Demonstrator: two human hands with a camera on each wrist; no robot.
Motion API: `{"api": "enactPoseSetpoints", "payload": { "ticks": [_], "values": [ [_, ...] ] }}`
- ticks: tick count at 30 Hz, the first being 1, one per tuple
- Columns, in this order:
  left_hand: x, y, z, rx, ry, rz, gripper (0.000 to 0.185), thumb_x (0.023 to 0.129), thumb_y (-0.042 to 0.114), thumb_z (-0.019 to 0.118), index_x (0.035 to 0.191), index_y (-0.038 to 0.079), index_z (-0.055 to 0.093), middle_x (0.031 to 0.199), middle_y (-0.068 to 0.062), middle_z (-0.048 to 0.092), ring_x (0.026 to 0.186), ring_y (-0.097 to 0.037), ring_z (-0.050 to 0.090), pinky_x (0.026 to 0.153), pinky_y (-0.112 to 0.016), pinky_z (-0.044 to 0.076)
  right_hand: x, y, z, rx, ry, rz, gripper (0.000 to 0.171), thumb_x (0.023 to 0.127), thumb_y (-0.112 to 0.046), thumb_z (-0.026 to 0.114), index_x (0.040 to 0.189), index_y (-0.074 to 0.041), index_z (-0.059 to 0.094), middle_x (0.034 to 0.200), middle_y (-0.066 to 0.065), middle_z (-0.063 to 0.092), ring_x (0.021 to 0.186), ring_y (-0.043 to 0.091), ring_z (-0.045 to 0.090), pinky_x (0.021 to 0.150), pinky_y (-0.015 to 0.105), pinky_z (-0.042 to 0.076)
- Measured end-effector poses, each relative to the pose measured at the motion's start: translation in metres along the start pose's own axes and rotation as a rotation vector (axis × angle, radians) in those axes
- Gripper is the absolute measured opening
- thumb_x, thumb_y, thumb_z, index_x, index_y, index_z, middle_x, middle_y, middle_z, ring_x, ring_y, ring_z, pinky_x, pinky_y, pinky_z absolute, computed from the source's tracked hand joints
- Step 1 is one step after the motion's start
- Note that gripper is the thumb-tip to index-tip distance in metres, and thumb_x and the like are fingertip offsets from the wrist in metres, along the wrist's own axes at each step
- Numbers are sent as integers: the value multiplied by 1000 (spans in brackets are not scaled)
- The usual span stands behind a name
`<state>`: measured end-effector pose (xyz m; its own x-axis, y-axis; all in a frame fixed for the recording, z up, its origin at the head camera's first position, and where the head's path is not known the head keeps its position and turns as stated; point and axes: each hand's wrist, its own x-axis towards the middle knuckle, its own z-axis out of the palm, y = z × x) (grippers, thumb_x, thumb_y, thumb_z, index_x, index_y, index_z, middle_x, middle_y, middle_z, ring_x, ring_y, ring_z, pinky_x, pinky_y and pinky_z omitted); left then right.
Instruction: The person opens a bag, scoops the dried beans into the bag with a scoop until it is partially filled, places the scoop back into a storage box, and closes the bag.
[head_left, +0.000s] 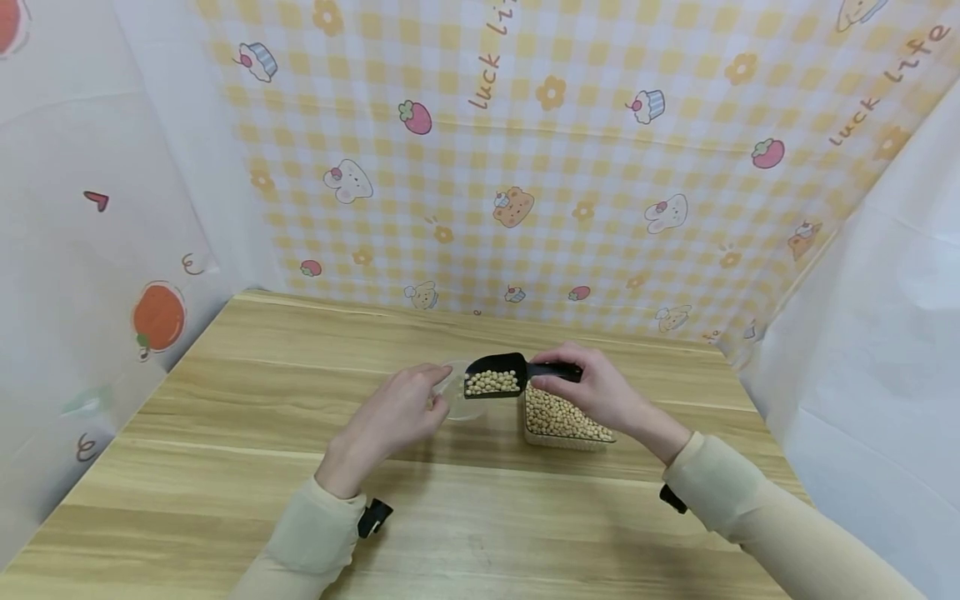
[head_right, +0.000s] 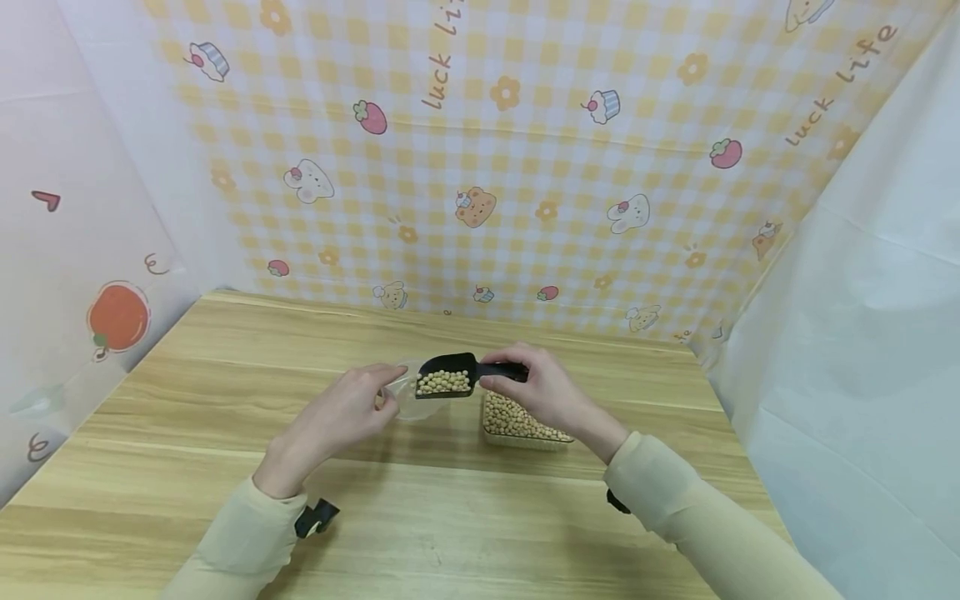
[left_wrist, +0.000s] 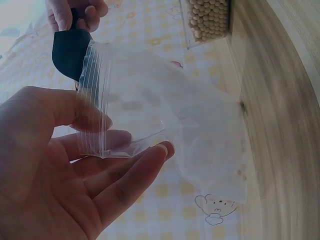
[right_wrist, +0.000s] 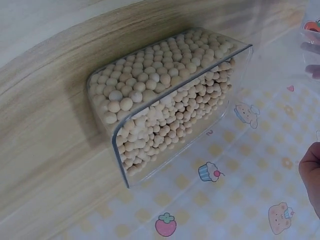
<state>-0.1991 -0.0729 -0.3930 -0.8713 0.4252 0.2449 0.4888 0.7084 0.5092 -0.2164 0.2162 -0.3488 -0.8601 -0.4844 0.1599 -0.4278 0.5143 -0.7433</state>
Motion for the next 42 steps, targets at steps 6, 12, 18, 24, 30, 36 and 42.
{"api": "enactPoseSetpoints", "payload": {
  "ticks": [6, 12, 18, 24, 30, 36, 42],
  "values": [
    [1, 1, 0, 7, 13, 11, 47, 84, 6, 55, 129, -6, 60, 132, -19, 59, 55, -8, 40, 75, -31, 47, 0, -1, -3, -10, -6, -7, 27, 90, -24, 71, 115, -13, 71, 113, 3, 67, 82, 19, 60, 65, 29, 51],
    [2, 3, 0, 6, 13, 14, 46, 84, 7, 56, 128, -6, 60, 131, -19, 59, 54, -9, 39, 76, -32, 47, 0, -6, -6, -68, -10, -14, 29, 89, -25, 72, 115, -13, 71, 112, 2, 66, 85, 18, 60, 69, 31, 51],
    [3, 3, 0, -2, 12, 10, 46, 84, 7, 56, 128, -6, 60, 130, -19, 59, 49, -6, 34, 66, -29, 47, 3, -14, -12, -160, -13, -51, 31, 89, -25, 73, 117, -13, 71, 113, 1, 68, 93, 15, 61, 78, 36, 49],
    [2, 3, 0, -18, 2, 2, 45, 85, 7, 57, 128, -6, 61, 130, -19, 59, 44, -3, 27, 52, -25, 40, 5, -25, -17, -210, -29, -87, 27, 88, -22, 74, 113, -13, 72, 102, -2, 67, 80, 15, 57, 68, 33, 48],
    [2, 4, 1, -29, -19, -12, 45, 86, 7, 54, 129, -4, 61, 133, -17, 58, 41, -1, 24, 48, -24, 39, -1, -34, -28, -213, -45, -52, 27, 87, -24, 74, 113, -15, 72, 104, -3, 67, 86, 15, 58, 74, 35, 48],
    [2, 3, 1, -33, -23, -18, 45, 86, 8, 54, 129, -4, 61, 133, -17, 58, 43, -1, 27, 45, -23, 39, -16, -31, -54, -36, -36, 108, 32, 90, -30, 71, 119, -17, 70, 114, 2, 66, 92, 21, 60, 75, 36, 51],
    [0, 0, 0, -40, -17, -31, 47, 86, 9, 55, 130, -4, 59, 132, -19, 58, 46, -4, 33, 46, -23, 39, -36, -16, -78, 16, 10, 186, 31, 93, -31, 67, 120, -16, 68, 111, 8, 63, 82, 28, 56, 65, 33, 49]
  ]
}}
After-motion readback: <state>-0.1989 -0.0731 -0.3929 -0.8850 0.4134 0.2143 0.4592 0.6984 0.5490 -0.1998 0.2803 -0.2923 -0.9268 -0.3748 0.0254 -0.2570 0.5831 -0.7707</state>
